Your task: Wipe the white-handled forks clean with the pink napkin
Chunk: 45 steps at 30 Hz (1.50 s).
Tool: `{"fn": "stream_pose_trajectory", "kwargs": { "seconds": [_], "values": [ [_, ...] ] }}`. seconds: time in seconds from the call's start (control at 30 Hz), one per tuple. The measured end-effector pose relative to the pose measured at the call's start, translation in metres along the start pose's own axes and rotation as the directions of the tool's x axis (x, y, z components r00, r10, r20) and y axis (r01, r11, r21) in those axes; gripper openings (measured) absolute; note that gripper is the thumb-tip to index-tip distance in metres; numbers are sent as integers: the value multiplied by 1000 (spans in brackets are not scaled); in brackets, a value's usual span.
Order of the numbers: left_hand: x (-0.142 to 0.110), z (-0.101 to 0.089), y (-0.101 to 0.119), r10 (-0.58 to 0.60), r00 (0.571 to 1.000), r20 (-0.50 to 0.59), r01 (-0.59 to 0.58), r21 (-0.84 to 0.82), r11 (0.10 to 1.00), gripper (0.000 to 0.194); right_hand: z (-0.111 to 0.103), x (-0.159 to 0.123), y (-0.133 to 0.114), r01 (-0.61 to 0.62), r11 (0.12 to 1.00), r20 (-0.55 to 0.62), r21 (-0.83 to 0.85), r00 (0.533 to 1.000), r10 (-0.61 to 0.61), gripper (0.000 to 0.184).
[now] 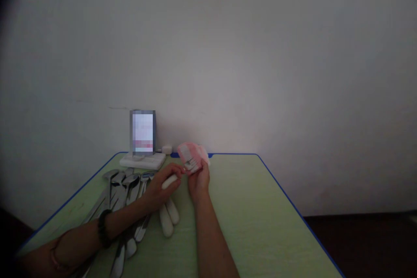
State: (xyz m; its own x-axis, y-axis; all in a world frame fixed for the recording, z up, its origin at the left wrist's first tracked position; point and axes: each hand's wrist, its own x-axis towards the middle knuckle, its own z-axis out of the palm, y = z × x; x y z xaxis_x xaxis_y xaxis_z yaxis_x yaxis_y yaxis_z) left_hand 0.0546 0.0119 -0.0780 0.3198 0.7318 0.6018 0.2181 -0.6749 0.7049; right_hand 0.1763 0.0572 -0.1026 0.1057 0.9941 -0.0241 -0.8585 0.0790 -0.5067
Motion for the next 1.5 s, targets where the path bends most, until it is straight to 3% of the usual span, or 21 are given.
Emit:
{"fn": "stream_pose_trajectory", "kwargs": {
  "seconds": [0.3, 0.57, 0.8, 1.27, 1.5],
  "values": [
    [0, 1, 1, 21, 1000, -1, -21, 21, 1000, 13, 3, -2, -2, -34, 997, -30, 67, 999, 36, 21],
    [1, -1, 0, 30, 999, 30, -30, -2, 1000, 14, 4, -3, -2, -20, 999, 0, 41, 1000, 20, 22],
    [0, 1, -3, 40, 999, 33, -40, -12, 999, 14, 4, -2, -4, -38, 999, -41, 35, 998, 39, 18],
    [0, 1, -1, 57, 998, 29, -57, 2, 998, 14, 10, -7, -6, -38, 999, 15, 12, 999, 38, 21],
    [1, 1, -1, 65, 997, 34, -65, -1, 998, 14, 9, -6, -5, -71, 997, -45, 40, 996, 73, 20]
  ]
}}
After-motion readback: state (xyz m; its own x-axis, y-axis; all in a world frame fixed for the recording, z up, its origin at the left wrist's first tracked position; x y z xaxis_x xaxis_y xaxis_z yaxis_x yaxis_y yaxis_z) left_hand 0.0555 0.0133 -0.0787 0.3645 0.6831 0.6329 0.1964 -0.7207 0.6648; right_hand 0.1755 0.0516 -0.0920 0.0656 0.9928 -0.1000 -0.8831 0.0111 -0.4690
